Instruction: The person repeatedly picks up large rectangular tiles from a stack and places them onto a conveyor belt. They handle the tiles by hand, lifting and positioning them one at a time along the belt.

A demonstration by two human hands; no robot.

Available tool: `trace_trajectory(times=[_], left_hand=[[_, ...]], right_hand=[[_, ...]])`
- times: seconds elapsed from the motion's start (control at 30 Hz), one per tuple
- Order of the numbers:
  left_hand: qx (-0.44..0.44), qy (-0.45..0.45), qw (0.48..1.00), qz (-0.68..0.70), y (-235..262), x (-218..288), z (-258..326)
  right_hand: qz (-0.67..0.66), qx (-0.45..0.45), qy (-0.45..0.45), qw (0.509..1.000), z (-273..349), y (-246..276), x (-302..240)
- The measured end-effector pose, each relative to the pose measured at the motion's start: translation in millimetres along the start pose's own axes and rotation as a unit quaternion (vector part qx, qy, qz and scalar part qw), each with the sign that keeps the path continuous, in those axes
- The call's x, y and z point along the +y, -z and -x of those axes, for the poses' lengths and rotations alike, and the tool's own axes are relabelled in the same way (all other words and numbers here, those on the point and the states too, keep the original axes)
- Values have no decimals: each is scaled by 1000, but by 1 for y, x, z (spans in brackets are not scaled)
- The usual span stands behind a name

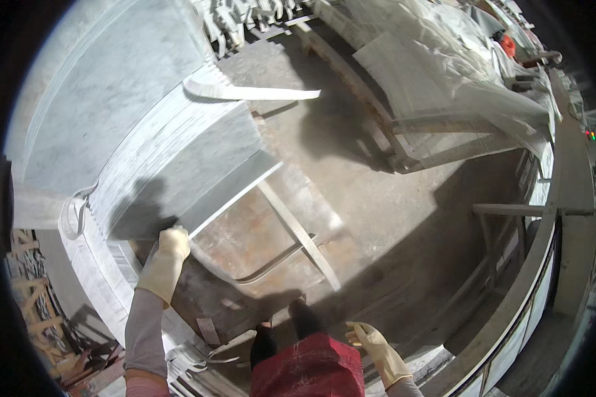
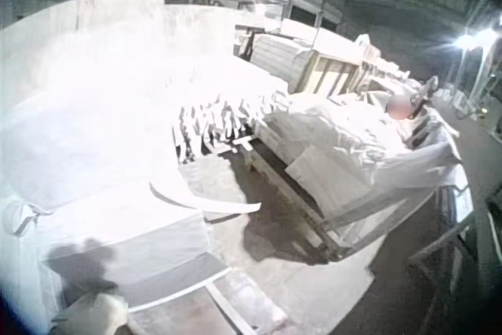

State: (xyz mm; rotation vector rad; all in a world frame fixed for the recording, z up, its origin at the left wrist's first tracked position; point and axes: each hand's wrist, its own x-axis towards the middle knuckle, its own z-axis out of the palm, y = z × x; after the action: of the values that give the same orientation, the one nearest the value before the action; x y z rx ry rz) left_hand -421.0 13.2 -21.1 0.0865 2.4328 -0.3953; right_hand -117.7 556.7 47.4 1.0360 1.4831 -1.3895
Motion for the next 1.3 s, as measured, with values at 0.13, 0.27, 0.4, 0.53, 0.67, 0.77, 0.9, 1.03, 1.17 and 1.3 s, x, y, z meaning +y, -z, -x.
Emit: trace_trajectory(times=[0.13,0.27,0.4,0.53,0.67,0.77,0.9,1.03,1.17,1.3], left_hand=[[2,-20,999,36,9,9,19],[-46,-77,996,25,48,22,65],[-174,-88,977,85,104,47,129],[-270,-120,950,105,161,76,204],[-291,-206,924,134,224,82,275],[-343,-199,910,118,263,91,316],[-231,-227,944,59,285,96,360],[135,-342,906,212,287,83,394],[283,-353,864,223,276,56,437],[382,-307,848,200,239,1,488]], right_hand=[[-65,20,-45,997,10,12,-3],[-123,7,-47,991,-1,-6,-28],[-240,-107,7,965,-39,-77,-45],[-322,-154,-52,933,-73,-190,-21],[-423,-83,-115,895,-74,-281,24],[-677,-237,25,696,-70,-312,30],[-721,-279,154,615,-68,-294,-21],[-676,-94,150,715,-45,-250,-100],[-667,-17,241,705,-2,-204,-155],[-685,-11,255,682,45,-177,-161]])
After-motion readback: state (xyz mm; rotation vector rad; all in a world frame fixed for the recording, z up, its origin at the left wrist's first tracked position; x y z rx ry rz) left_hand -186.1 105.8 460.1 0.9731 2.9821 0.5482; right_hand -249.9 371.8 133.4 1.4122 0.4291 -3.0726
